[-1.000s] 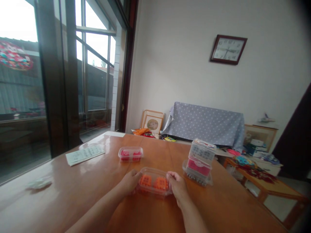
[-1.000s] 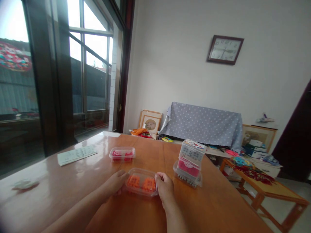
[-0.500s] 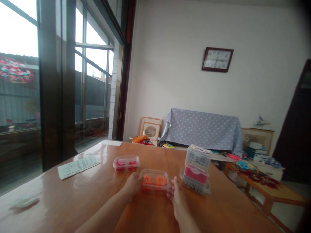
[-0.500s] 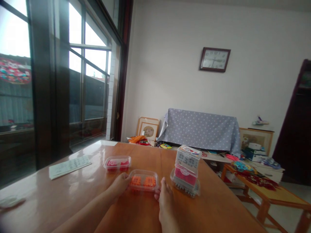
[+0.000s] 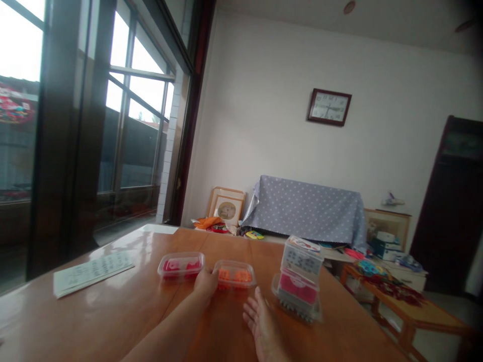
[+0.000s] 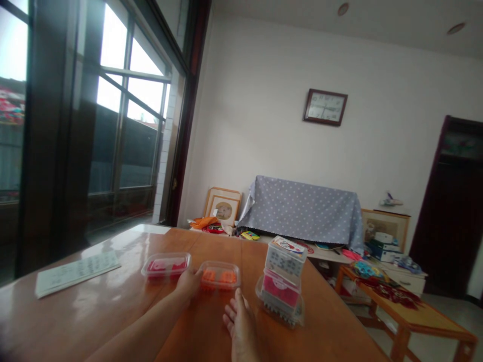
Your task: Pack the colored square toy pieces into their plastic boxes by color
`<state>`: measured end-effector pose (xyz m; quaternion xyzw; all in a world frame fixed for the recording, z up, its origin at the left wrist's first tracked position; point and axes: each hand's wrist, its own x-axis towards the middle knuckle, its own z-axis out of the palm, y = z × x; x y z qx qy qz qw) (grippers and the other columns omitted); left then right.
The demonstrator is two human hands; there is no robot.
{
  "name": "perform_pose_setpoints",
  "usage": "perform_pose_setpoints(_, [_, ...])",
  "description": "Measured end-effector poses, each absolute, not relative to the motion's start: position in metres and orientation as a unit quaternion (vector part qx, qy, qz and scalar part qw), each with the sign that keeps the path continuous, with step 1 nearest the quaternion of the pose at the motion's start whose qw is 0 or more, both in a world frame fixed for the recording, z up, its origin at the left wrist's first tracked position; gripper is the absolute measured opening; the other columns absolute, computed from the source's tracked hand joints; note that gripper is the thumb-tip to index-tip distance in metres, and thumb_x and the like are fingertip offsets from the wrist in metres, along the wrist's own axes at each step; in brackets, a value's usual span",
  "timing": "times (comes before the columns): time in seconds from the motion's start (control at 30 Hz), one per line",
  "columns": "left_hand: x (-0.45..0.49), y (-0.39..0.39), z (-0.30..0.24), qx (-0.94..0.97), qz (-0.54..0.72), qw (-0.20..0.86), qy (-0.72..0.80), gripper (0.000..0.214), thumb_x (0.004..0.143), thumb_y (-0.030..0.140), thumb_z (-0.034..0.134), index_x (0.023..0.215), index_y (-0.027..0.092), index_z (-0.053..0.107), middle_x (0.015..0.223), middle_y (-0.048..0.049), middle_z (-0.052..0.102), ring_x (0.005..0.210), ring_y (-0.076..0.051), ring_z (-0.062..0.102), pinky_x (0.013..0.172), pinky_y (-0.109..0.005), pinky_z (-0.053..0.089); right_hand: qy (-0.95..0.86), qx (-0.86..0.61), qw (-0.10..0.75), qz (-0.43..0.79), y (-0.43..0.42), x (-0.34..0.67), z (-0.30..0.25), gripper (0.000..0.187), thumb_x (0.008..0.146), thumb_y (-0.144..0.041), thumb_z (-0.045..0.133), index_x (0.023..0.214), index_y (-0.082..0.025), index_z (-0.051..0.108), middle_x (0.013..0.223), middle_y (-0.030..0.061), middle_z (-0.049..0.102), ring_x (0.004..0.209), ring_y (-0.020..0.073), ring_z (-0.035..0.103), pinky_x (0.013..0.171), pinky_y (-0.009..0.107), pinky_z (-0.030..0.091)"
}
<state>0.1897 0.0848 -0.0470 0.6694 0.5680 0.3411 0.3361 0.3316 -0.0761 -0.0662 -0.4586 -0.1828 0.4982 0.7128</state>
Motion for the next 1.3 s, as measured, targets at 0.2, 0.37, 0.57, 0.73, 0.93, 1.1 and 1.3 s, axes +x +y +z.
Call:
perform_pose_setpoints(0.2, [0.202,0.093,-0.043,0.647,0.355,0.312,0.598,0.038,0.102,0.036,0.042,0.088,0.012,0.067,0.084,-0.0122,0.073,0.084,-0.024,0.071,0.066,-0.029,0.047,-0.182,-0.476,0.705,0.493,-0.074,0.331,-0.065,0.098,0.069,-0.079,0.071,0.141,-0.016,0.053,0.145,0.0232,0.057,0.123,0.0327,0.064,0.097,0.04,0.052])
perform_pose_setpoints(0.37, [0.199,0.085,-0.038,0.654,0.349,0.281,0.61,0.044,0.101,0.048,0.04,0.094,0.011,0.065,0.087,-0.0159,0.074,0.087,-0.028,0.071,0.067,-0.03,0.045,-0.168,-0.471,0.709,0.497,-0.074,0.331,-0.063,0.097,0.072,-0.079,0.069,0.143,-0.015,0.049,0.143,0.0228,0.058,0.121,0.0313,0.066,0.097,0.04,0.053])
perform_pose_setpoints(0.57, [0.194,0.045,-0.029,0.731,0.361,0.2,0.544,0.044,0.101,0.048,0.041,0.134,0.022,0.052,0.116,-0.0114,0.071,0.109,-0.026,0.065,0.089,-0.034,0.042,-0.165,-0.472,0.719,0.483,-0.074,0.329,-0.064,0.084,0.076,-0.076,0.067,0.135,-0.017,0.056,0.126,0.0182,0.07,0.116,0.0306,0.068,0.097,0.041,0.054])
perform_pose_setpoints(0.73, [0.202,0.03,-0.022,0.859,0.278,-0.006,0.43,0.038,0.091,0.028,0.057,0.129,0.025,0.062,0.135,-0.0113,0.061,0.125,-0.032,0.051,0.099,-0.043,0.035,-0.159,-0.469,0.725,0.479,-0.072,0.329,-0.066,0.077,0.077,-0.075,0.065,0.127,-0.016,0.061,0.124,0.0178,0.071,0.113,0.0307,0.069,0.095,0.041,0.055])
perform_pose_setpoints(0.93, [0.204,0.046,-0.024,0.875,0.229,-0.029,0.426,0.029,0.095,0.023,0.047,0.114,0.026,0.069,0.121,-0.011,0.066,0.113,-0.032,0.054,0.091,-0.046,0.036,-0.14,-0.475,0.725,0.478,-0.073,0.327,-0.061,0.084,0.076,-0.076,0.068,0.129,-0.012,0.057,0.12,0.0187,0.072,0.11,0.0304,0.071,0.095,0.042,0.055])
perform_pose_setpoints(1.1, [0.2,0.06,-0.026,0.874,0.225,-0.037,0.429,0.028,0.095,0.022,0.047,0.112,0.026,0.069,0.122,-0.0108,0.066,0.117,-0.033,0.052,0.092,-0.047,0.036,-0.139,-0.479,0.722,0.479,-0.074,0.326,-0.059,0.08,0.076,-0.075,0.068,0.125,-0.012,0.06,0.119,0.0183,0.072,0.108,0.0305,0.071,0.093,0.041,0.056])
perform_pose_setpoints(1.3, [0.198,0.069,-0.029,0.869,0.24,-0.041,0.431,0.03,0.095,0.02,0.046,0.112,0.026,0.07,0.12,-0.0099,0.067,0.116,-0.033,0.053,0.095,-0.048,0.035,-0.144,-0.481,0.721,0.478,-0.073,0.328,-0.063,0.075,0.076,-0.075,0.068,0.12,-0.013,0.065,0.117,0.0172,0.074,0.108,0.0304,0.071,0.092,0.041,0.056])
